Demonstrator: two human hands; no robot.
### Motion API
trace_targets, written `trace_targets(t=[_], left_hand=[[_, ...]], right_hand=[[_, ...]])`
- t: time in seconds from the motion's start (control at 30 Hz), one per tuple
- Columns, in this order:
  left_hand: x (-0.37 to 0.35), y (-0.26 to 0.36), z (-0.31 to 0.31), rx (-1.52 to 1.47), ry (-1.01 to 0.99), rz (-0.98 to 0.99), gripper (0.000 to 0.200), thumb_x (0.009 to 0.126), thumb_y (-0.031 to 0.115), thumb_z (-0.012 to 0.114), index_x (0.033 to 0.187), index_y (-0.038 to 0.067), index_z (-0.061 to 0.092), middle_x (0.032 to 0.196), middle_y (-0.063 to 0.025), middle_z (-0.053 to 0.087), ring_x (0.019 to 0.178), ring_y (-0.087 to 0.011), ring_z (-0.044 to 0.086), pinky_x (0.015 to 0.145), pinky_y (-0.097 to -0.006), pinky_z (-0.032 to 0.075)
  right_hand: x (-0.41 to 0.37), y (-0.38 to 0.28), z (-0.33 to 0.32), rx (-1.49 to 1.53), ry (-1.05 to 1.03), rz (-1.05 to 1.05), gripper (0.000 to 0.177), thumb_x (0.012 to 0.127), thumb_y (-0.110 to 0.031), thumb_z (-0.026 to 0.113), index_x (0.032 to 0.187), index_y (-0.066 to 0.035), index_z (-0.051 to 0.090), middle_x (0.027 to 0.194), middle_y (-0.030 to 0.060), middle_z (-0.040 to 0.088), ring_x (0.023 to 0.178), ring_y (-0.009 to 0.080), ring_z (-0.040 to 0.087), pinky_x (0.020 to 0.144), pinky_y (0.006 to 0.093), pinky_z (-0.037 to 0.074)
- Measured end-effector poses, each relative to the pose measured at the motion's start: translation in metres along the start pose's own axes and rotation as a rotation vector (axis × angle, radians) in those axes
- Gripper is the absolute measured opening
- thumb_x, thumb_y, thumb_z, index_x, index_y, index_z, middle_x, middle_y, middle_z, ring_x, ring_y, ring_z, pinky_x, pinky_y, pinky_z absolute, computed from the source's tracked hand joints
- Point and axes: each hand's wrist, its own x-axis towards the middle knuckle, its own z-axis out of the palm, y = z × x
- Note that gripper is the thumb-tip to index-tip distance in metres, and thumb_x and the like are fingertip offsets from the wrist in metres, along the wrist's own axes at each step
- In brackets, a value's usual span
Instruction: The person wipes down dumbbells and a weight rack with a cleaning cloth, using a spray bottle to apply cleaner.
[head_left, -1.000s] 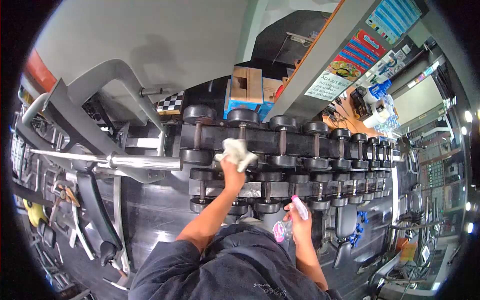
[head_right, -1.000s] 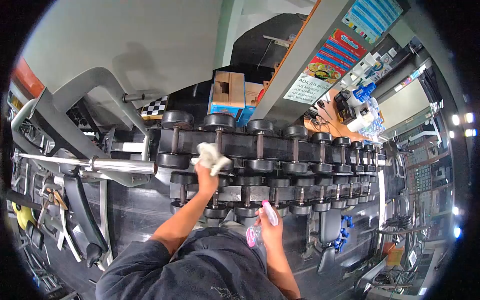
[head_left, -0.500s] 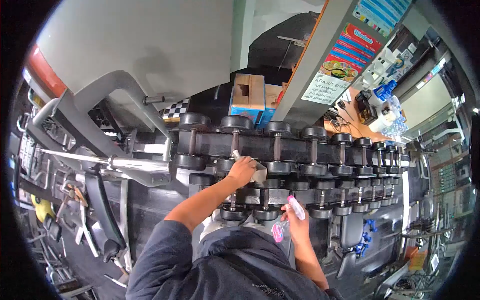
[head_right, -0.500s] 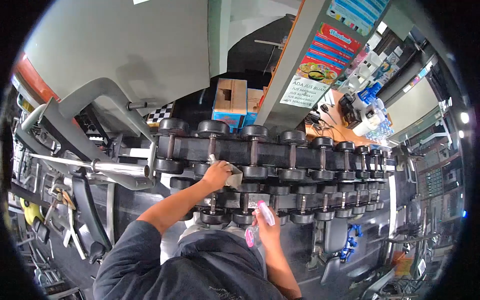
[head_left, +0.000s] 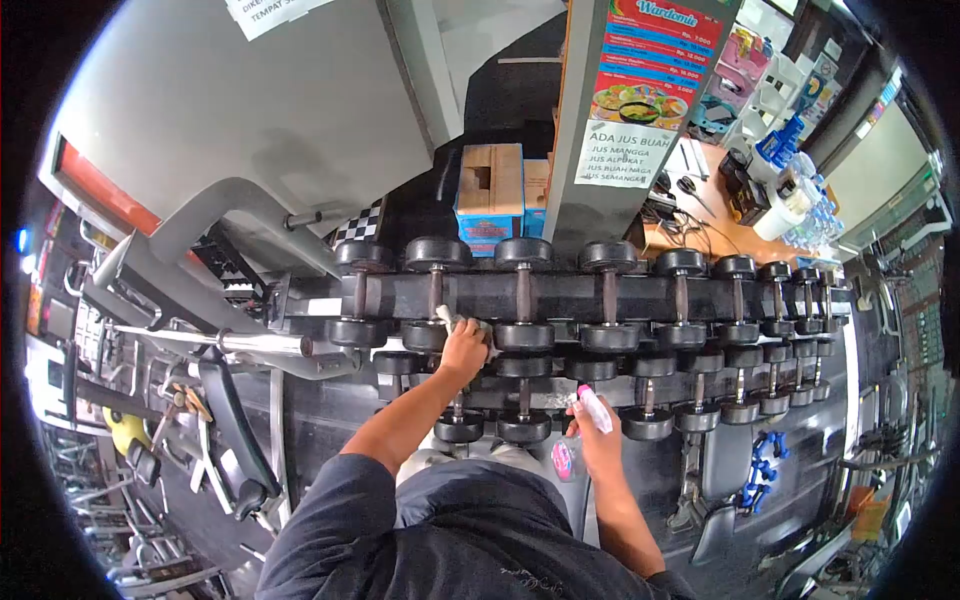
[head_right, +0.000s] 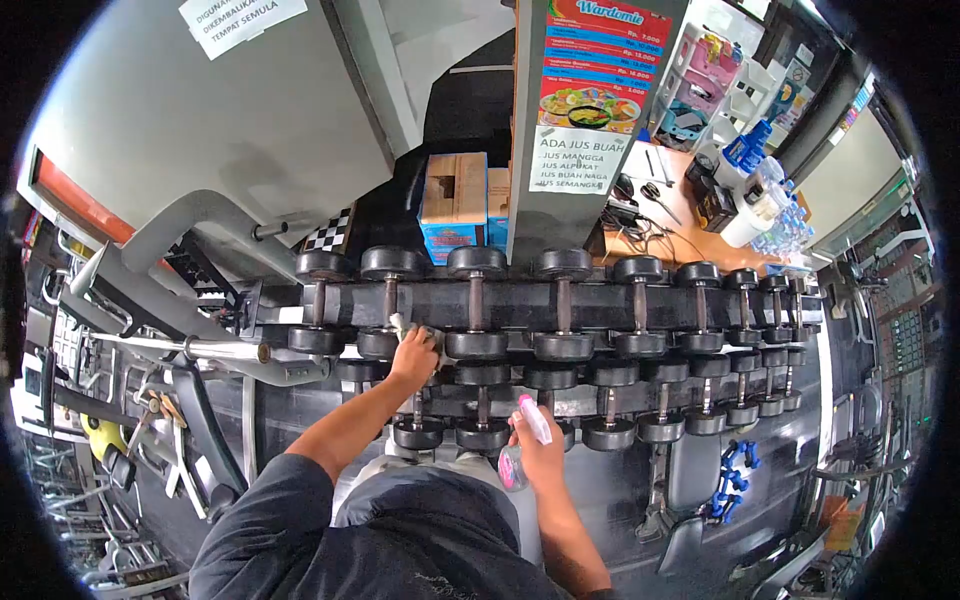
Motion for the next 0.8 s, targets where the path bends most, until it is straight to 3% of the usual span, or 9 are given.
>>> trace_targets(t=[0.1, 0.17, 0.3, 0.33, 0.47, 0.57, 0.67, 0.77, 0.8], left_hand=[[0.001, -0.002, -0.005, -0.094, 0.002, -0.036, 0.022, 0.082, 0.018, 0.068, 0.097, 0.008, 0.081, 0.119, -0.0072, 0.069, 0.123, -0.0307, 0.054, 0.109, -0.0457, 0.042], [0.001, -0.009, 0.026, -0.223, 0.175, -0.045, 0.019, 0.081, 0.013, 0.068, 0.095, 0.007, 0.078, 0.117, -0.0084, 0.067, 0.120, -0.0326, 0.055, 0.107, -0.0455, 0.044], [0.001, -0.021, 0.018, -0.508, 0.431, -0.142, 0.020, 0.079, 0.003, 0.065, 0.098, 0.004, 0.073, 0.117, -0.0115, 0.063, 0.116, -0.0366, 0.055, 0.102, -0.0462, 0.046], [0.001, -0.018, 0.014, -0.556, 0.451, -0.191, 0.033, 0.078, -0.002, 0.064, 0.110, 0.003, 0.069, 0.121, -0.0151, 0.061, 0.114, -0.0385, 0.055, 0.101, -0.0480, 0.046], [0.027, 0.020, -0.009, -0.652, 0.513, -0.653, 0.045, 0.079, -0.006, 0.061, 0.123, 0.003, 0.062, 0.124, -0.0201, 0.060, 0.116, -0.0414, 0.055, 0.100, -0.0514, 0.046], [0.049, 0.052, 0.005, -0.986, 0.489, -0.776, 0.037, 0.085, -0.007, 0.055, 0.121, -0.002, 0.061, 0.122, -0.0245, 0.061, 0.112, -0.0479, 0.059, 0.096, -0.0533, 0.049], [0.040, 0.068, 0.007, -1.086, 0.670, -0.953, 0.031, 0.085, -0.006, 0.054, 0.114, -0.002, 0.064, 0.114, -0.0257, 0.066, 0.108, -0.0485, 0.062, 0.094, -0.0528, 0.051], [0.030, 0.062, 0.039, -1.173, 0.427, -0.950, 0.026, 0.086, -0.003, 0.057, 0.111, -0.002, 0.066, 0.107, -0.0255, 0.071, 0.107, -0.0470, 0.066, 0.093, -0.0521, 0.052], [0.028, 0.060, 0.049, -1.158, 0.315, -0.982, 0.028, 0.085, 0.004, 0.070, 0.112, 0.001, 0.067, 0.105, -0.0242, 0.073, 0.106, -0.0463, 0.067, 0.091, -0.0517, 0.054]], right_hand=[[0.010, -0.002, -0.007, -0.016, -0.030, -0.018, 0.017, 0.102, -0.015, 0.066, 0.110, 0.000, 0.065, 0.093, 0.0084, 0.069, 0.067, 0.0120, 0.062, 0.062, 0.0285, 0.052], [0.013, 0.001, -0.012, -0.022, -0.033, -0.030, 0.017, 0.102, -0.014, 0.065, 0.111, 0.000, 0.065, 0.094, 0.0084, 0.069, 0.068, 0.0121, 0.062, 0.062, 0.0287, 0.053], [0.016, 0.001, -0.021, 0.011, -0.038, -0.056, 0.019, 0.102, -0.016, 0.067, 0.113, -0.001, 0.066, 0.093, 0.0079, 0.070, 0.067, 0.0119, 0.062, 0.062, 0.0281, 0.052], [0.014, 0.000, -0.022, 0.018, -0.036, -0.046, 0.020, 0.101, -0.017, 0.068, 0.114, -0.001, 0.066, 0.093, 0.0077, 0.070, 0.067, 0.0119, 0.062, 0.062, 0.0280, 0.052], [0.008, -0.012, -0.019, -0.005, 0.005, 0.043, 0.020, 0.100, -0.014, 0.068, 0.114, 0.000, 0.067, 0.093, 0.0068, 0.069, 0.068, 0.0112, 0.062, 0.062, 0.0279, 0.051], [0.011, -0.006, -0.018, 0.006, -0.001, 0.032, 0.021, 0.100, -0.014, 0.068, 0.115, 0.000, 0.067, 0.094, 0.0066, 0.069, 0.069, 0.0111, 0.062, 0.062, 0.0278, 0.051], [0.010, -0.010, -0.011, 0.011, -0.003, 0.043, 0.022, 0.100, -0.015, 0.069, 0.115, 0.000, 0.066, 0.094, 0.0061, 0.069, 0.069, 0.0110, 0.061, 0.063, 0.0279, 0.051], [0.006, -0.011, -0.004, 0.039, 0.015, 0.056, 0.019, 0.100, -0.016, 0.069, 0.112, 0.000, 0.067, 0.092, 0.0052, 0.069, 0.069, 0.0109, 0.062, 0.063, 0.0275, 0.051], [0.006, -0.008, -0.003, 0.025, 0.008, 0.036, 0.023, 0.100, -0.017, 0.069, 0.115, 0.000, 0.066, 0.093, 0.0065, 0.069, 0.069, 0.0115, 0.062, 0.063, 0.0277, 0.051]])
